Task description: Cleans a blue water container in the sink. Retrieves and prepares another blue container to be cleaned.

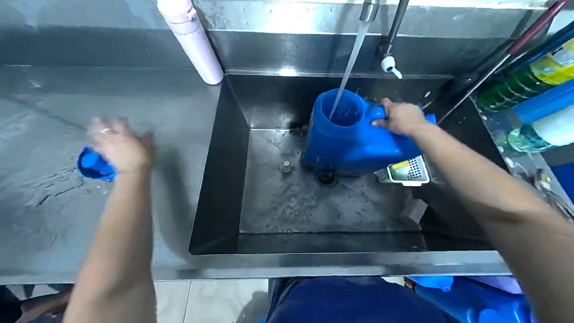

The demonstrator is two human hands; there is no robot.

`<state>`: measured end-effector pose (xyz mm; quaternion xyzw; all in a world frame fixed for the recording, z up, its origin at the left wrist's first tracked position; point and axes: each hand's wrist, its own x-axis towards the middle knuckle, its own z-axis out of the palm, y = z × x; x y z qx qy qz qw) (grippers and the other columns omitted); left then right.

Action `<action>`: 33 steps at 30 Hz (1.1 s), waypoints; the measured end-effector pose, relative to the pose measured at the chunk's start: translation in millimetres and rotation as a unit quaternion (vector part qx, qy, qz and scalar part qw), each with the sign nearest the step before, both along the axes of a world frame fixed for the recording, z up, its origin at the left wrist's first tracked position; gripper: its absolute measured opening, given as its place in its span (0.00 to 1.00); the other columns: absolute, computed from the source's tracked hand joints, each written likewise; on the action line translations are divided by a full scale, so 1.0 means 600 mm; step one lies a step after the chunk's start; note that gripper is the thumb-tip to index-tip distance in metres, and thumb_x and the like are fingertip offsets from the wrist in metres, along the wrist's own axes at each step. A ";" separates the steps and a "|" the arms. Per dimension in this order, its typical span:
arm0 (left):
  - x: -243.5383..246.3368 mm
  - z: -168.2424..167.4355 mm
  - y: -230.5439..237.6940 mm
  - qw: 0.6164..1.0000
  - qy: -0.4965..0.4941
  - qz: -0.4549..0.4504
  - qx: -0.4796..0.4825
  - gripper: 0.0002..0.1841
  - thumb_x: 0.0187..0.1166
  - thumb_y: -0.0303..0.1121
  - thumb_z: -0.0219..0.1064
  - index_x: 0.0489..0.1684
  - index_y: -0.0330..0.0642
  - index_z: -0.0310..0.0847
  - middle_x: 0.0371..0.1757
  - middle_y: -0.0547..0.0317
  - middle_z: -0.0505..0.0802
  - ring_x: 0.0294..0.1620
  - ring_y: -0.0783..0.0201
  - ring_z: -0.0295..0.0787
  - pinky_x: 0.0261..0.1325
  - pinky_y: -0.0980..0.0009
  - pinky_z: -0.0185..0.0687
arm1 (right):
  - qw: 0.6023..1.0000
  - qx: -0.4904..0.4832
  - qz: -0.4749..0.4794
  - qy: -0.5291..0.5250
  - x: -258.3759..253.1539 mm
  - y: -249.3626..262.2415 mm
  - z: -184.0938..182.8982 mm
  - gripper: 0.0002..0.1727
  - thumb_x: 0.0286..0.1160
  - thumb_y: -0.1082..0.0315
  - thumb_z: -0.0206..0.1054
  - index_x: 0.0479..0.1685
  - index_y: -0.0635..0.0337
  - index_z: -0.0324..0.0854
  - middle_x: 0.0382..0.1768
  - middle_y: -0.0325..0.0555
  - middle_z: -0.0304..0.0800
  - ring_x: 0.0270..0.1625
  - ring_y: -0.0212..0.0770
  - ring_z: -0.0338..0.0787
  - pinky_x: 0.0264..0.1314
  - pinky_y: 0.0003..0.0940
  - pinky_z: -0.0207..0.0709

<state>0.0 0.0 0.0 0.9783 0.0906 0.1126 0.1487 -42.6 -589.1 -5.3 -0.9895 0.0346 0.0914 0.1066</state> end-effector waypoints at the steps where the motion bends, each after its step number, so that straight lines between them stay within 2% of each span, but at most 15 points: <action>1: 0.008 0.002 -0.066 0.998 -0.002 -0.051 -0.022 0.31 0.84 0.33 0.65 0.81 0.20 0.63 0.87 0.13 0.58 0.87 0.15 0.50 0.84 0.24 0.47 | 0.999 -0.026 -0.027 0.032 -0.010 0.020 0.000 0.37 0.78 0.53 0.74 0.78 0.71 0.71 0.59 0.82 0.84 0.65 0.85 0.82 0.63 0.84 0.68; 3: 0.035 -0.025 -0.219 0.979 0.013 -0.175 -0.107 0.27 0.89 0.33 0.59 0.80 0.22 0.66 0.83 0.19 0.68 0.85 0.25 0.63 0.86 0.36 0.58 | 0.997 -0.037 -0.039 0.060 -0.025 0.067 0.011 0.36 0.79 0.51 0.72 0.75 0.72 0.72 0.55 0.80 0.86 0.62 0.83 0.84 0.61 0.82 0.71; 5: 0.058 -0.083 -0.361 0.929 0.110 -0.246 -0.255 0.26 0.94 0.35 0.51 0.84 0.26 0.63 0.83 0.28 0.73 0.85 0.37 0.69 0.87 0.47 0.63 | 0.997 -0.007 -0.060 0.038 -0.049 0.069 0.000 0.33 0.79 0.50 0.72 0.70 0.69 0.76 0.50 0.77 0.89 0.58 0.80 0.87 0.57 0.80 0.74; 7: 0.053 -0.154 -0.467 0.858 0.206 -0.240 -0.404 0.27 0.97 0.37 0.44 0.87 0.27 0.56 0.84 0.29 0.71 0.86 0.41 0.67 0.87 0.50 0.60 | 0.994 0.019 -0.112 -0.002 -0.090 0.021 -0.017 0.32 0.78 0.47 0.73 0.69 0.64 0.77 0.48 0.75 0.90 0.54 0.80 0.88 0.53 0.81 0.75; 9: 0.034 -0.240 -0.535 0.831 0.260 -0.222 -0.439 0.27 0.97 0.37 0.43 0.87 0.27 0.59 0.83 0.28 0.73 0.85 0.40 0.68 0.87 0.48 0.59 | 0.986 0.045 -0.162 -0.005 -0.135 -0.061 -0.023 0.36 0.78 0.45 0.72 0.76 0.62 0.76 0.56 0.75 0.88 0.62 0.78 0.86 0.62 0.80 0.71; 12: 0.008 -0.330 -0.588 0.845 0.305 -0.279 -0.341 0.24 0.92 0.27 0.50 0.86 0.30 0.62 0.85 0.33 0.72 0.86 0.44 0.69 0.87 0.53 0.62 | 0.969 0.118 -0.208 -0.062 -0.225 -0.182 -0.051 0.31 0.79 0.53 0.72 0.71 0.69 0.77 0.55 0.77 0.88 0.61 0.76 0.87 0.65 0.77 0.71; 14: 0.005 -0.311 -0.613 0.873 0.288 -0.350 -0.181 0.31 0.85 0.23 0.56 0.90 0.33 0.57 0.92 0.33 0.61 0.89 0.39 0.64 0.89 0.49 0.61 | 0.954 0.163 -0.223 -0.119 -0.272 -0.222 -0.075 0.27 0.78 0.61 0.72 0.65 0.76 0.79 0.50 0.78 0.88 0.55 0.74 0.89 0.62 0.74 0.73; 17: 0.036 -0.285 -0.636 0.842 0.296 -0.450 0.029 0.26 0.85 0.22 0.58 0.84 0.30 0.66 0.91 0.33 0.63 0.90 0.34 0.60 0.87 0.43 0.59 | 0.934 0.191 -0.247 -0.172 -0.312 -0.244 -0.118 0.23 0.76 0.66 0.71 0.61 0.79 0.80 0.47 0.78 0.89 0.51 0.70 0.90 0.59 0.68 0.75; 19: 0.061 -0.275 -0.644 0.812 0.294 -0.489 0.121 0.21 0.85 0.24 0.60 0.76 0.31 0.76 0.85 0.33 0.72 0.85 0.32 0.67 0.82 0.40 0.66 | 0.929 0.198 -0.249 -0.189 -0.318 -0.249 -0.135 0.22 0.74 0.68 0.71 0.59 0.81 0.80 0.45 0.78 0.88 0.49 0.68 0.90 0.56 0.66 0.76; 20: 0.066 -0.268 -0.650 0.810 0.301 -0.481 0.148 0.20 0.87 0.26 0.57 0.77 0.32 0.75 0.83 0.33 0.74 0.82 0.32 0.71 0.79 0.39 0.70 | 0.930 0.196 -0.245 -0.194 -0.319 -0.250 -0.139 0.22 0.74 0.68 0.71 0.58 0.81 0.80 0.44 0.78 0.88 0.48 0.68 0.90 0.56 0.66 0.76; 23: 0.052 -0.244 -0.682 0.861 0.340 -0.353 0.134 0.23 0.90 0.32 0.53 0.82 0.32 0.68 0.72 0.30 0.83 0.73 0.32 0.81 0.70 0.36 0.76 | 0.932 0.185 -0.240 -0.198 -0.312 -0.254 -0.142 0.21 0.75 0.68 0.70 0.58 0.81 0.80 0.44 0.79 0.88 0.48 0.70 0.89 0.55 0.67 0.75; 26: 0.041 -0.253 -0.688 0.886 0.326 -0.309 0.114 0.25 0.81 0.34 0.67 0.75 0.34 0.73 0.67 0.31 0.86 0.67 0.33 0.85 0.61 0.36 0.80 | 0.931 0.181 -0.247 -0.202 -0.301 -0.265 -0.149 0.22 0.75 0.68 0.69 0.58 0.81 0.80 0.45 0.80 0.88 0.50 0.73 0.89 0.56 0.70 0.74; 28: 0.034 -0.250 -0.657 0.854 0.300 -0.409 0.116 0.23 0.78 0.27 0.68 0.73 0.32 0.78 0.76 0.34 0.78 0.73 0.34 0.79 0.68 0.39 0.79 | 0.928 0.176 -0.251 -0.213 -0.295 -0.271 -0.158 0.22 0.74 0.68 0.68 0.58 0.82 0.80 0.46 0.82 0.87 0.50 0.75 0.88 0.57 0.71 0.73; 30: 0.027 -0.240 -0.620 0.826 0.305 -0.457 0.127 0.22 0.84 0.27 0.63 0.77 0.33 0.75 0.81 0.33 0.75 0.78 0.34 0.75 0.75 0.41 0.74 | 0.928 0.169 -0.250 -0.218 -0.288 -0.261 -0.159 0.23 0.72 0.68 0.68 0.58 0.82 0.80 0.47 0.83 0.87 0.51 0.78 0.87 0.56 0.75 0.71; 33: 0.023 -0.254 -0.595 0.875 0.362 -0.318 0.048 0.23 0.91 0.34 0.56 0.80 0.33 0.69 0.69 0.30 0.86 0.71 0.33 0.83 0.71 0.36 0.76 | 0.946 0.130 -0.225 -0.194 -0.234 -0.224 -0.115 0.25 0.73 0.63 0.71 0.60 0.78 0.82 0.48 0.83 0.87 0.55 0.82 0.86 0.57 0.79 0.70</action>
